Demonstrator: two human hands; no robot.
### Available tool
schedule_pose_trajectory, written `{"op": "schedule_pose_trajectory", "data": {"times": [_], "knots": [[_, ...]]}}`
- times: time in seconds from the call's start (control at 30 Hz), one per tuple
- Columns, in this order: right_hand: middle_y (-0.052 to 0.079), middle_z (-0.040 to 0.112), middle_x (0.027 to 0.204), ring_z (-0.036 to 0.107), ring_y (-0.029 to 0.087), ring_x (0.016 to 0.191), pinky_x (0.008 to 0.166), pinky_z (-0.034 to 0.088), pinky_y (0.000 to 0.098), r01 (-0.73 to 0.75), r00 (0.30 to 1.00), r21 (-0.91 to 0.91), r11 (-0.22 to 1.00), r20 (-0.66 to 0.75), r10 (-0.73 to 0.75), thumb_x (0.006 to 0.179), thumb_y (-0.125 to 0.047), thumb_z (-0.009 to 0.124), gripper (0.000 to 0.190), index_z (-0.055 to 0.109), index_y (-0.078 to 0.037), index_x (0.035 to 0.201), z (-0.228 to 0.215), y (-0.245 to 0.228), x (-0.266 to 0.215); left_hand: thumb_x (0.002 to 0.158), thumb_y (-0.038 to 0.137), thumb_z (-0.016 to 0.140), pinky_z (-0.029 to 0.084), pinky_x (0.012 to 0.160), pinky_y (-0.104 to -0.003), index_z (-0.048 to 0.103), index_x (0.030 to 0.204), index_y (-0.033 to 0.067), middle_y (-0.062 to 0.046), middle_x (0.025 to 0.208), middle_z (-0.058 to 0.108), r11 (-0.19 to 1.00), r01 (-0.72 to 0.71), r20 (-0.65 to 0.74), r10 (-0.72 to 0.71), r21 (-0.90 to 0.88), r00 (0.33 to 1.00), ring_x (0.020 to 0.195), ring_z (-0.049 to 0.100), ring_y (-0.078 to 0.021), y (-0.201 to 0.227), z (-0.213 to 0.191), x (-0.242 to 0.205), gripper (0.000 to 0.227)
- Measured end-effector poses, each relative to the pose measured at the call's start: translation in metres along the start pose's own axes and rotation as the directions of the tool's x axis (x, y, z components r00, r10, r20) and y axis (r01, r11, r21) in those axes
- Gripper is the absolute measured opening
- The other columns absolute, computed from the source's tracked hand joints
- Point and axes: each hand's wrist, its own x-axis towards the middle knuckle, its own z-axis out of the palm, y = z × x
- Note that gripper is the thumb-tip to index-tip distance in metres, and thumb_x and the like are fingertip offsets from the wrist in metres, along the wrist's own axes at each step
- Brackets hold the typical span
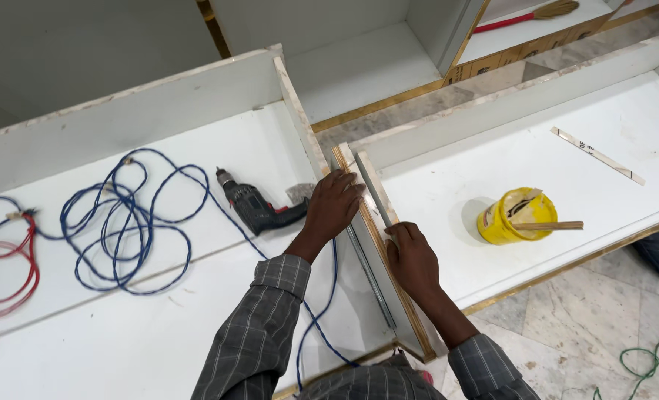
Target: The person aligns and secures a metal strip along the edge of a white cabinet using their hands. They adjust the strip's position and press it into place while working on a tiled floor with tools and materials nearby.
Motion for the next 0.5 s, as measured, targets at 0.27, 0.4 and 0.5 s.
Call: {"op": "schedule_pose_trajectory", "data": {"times": [0.27,0.4,0.5], "knots": [[0.013,0.065,0.119,0.068,0.03,0.097,0.081,0.056,0.0427,-0.003,0.997,-0.024,1.0,-0.077,0.001,0.097,-0.016,0.062,0.029,0.064,-0.003,0.123,0.032,-0.012,0.053,0.088,0.031,0.074,0.048,0.107,-0.043,0.068,0.125,0.0074,-0.011,0.129,0.066,0.979,0.152,-0.097,-0.166,-0.139,0.981,0.127,0.056,-0.0319,-0.068,0.013,0.06,0.044],[0.012,0.069,0.112,0.067,0.028,0.094,0.079,0.053,0.0412,0.015,0.986,-0.102,0.995,-0.162,-0.031,0.098,-0.016,0.063,0.027,0.066,-0.005,0.122,0.047,-0.012,0.05,0.089,0.035,0.076,0.052,0.094,-0.041,0.071,0.118,0.0132,-0.006,0.112,0.072,0.892,0.389,0.255,-0.331,-0.228,0.908,0.108,0.065,-0.0257,-0.082,0.01,0.088,0.037],[0.011,0.07,0.111,0.067,0.025,0.093,0.08,0.052,0.0392,0.026,0.983,-0.12,0.992,-0.18,-0.048,0.096,-0.016,0.064,0.028,0.066,-0.006,0.122,0.049,-0.013,0.048,0.086,0.037,0.077,0.054,0.087,-0.039,0.072,0.111,0.0134,-0.004,0.105,0.074,0.862,0.424,0.353,-0.319,-0.277,0.88,0.103,0.067,-0.0228,-0.087,-0.001,0.102,0.035]]}}
